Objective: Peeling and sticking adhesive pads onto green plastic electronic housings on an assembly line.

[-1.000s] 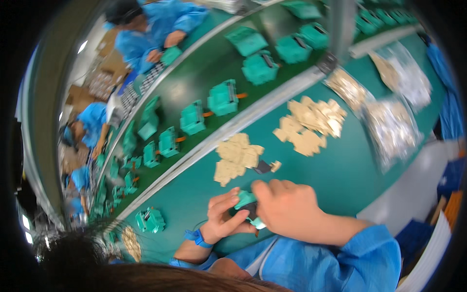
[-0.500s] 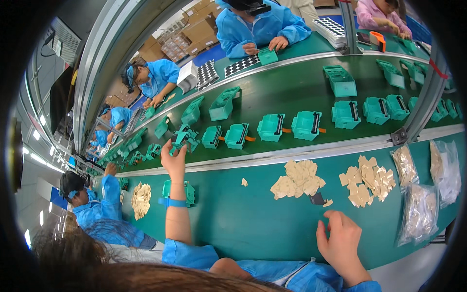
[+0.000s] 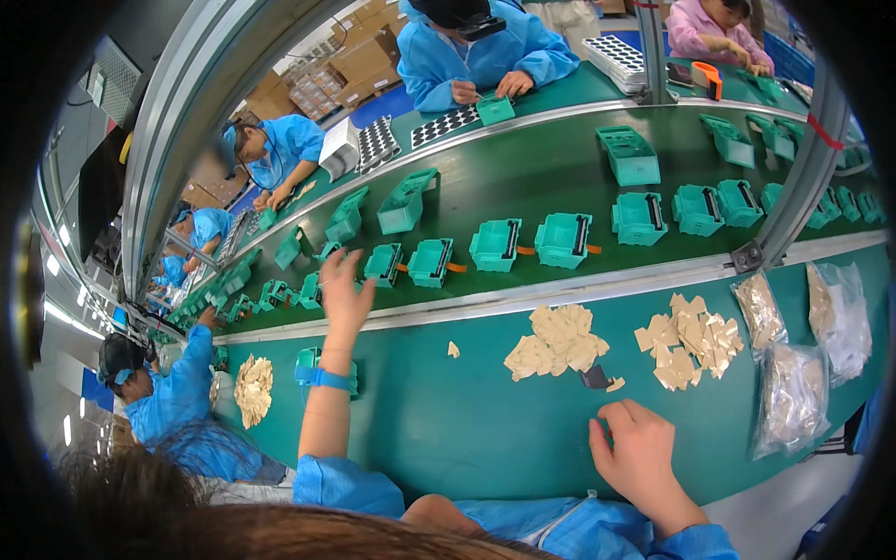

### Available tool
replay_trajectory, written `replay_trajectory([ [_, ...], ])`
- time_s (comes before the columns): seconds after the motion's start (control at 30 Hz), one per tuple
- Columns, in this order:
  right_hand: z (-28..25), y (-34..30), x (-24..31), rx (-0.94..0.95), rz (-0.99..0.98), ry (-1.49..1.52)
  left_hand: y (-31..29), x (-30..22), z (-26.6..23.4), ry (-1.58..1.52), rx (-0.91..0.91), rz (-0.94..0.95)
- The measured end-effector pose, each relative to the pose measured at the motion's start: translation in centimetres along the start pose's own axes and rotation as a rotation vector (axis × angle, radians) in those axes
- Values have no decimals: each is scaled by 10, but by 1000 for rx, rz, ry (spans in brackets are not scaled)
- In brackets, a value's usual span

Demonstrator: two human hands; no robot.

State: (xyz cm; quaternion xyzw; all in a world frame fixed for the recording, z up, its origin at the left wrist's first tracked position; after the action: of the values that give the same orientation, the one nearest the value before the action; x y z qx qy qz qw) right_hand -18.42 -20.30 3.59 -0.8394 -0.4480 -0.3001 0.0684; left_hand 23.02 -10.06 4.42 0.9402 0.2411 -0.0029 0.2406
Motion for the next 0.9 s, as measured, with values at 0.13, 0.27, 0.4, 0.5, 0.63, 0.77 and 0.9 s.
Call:
replay_trajectory([
  [0.13,3,2,12,72,-83,-48,8,-48,40,115,221,231],
  [0.27,0,-1,17,197,-256,-209,14,-45,44,-5,198,273],
  [0.4,5,-2,1,259,-233,-246,-2,-93,3,-188,92,272],
  [0.5,3,4,-6,162,-207,-414,-31,-122,2,-916,576,14],
  [0.63,5,17,-18,124,-241,-418,-88,-187,23,-1248,1399,-30],
  [0.77,14,36,-10,122,-480,-596,-109,-237,39,-1183,1471,167],
  [0.9,27,40,-2,254,-530,-766,-110,-254,32,-881,1463,323],
])
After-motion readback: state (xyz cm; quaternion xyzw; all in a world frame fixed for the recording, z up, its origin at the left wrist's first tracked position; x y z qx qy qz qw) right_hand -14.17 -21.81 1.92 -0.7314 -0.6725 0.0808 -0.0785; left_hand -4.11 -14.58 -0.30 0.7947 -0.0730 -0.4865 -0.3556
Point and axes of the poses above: each hand's wrist, its own y-axis towards the middle knuckle, its own z-axis out of the palm, x = y × z, the point moved 5 cm from there along y, towards the middle knuckle, and after that the axes turned 12 degrees about x, right-handed, at the moved point
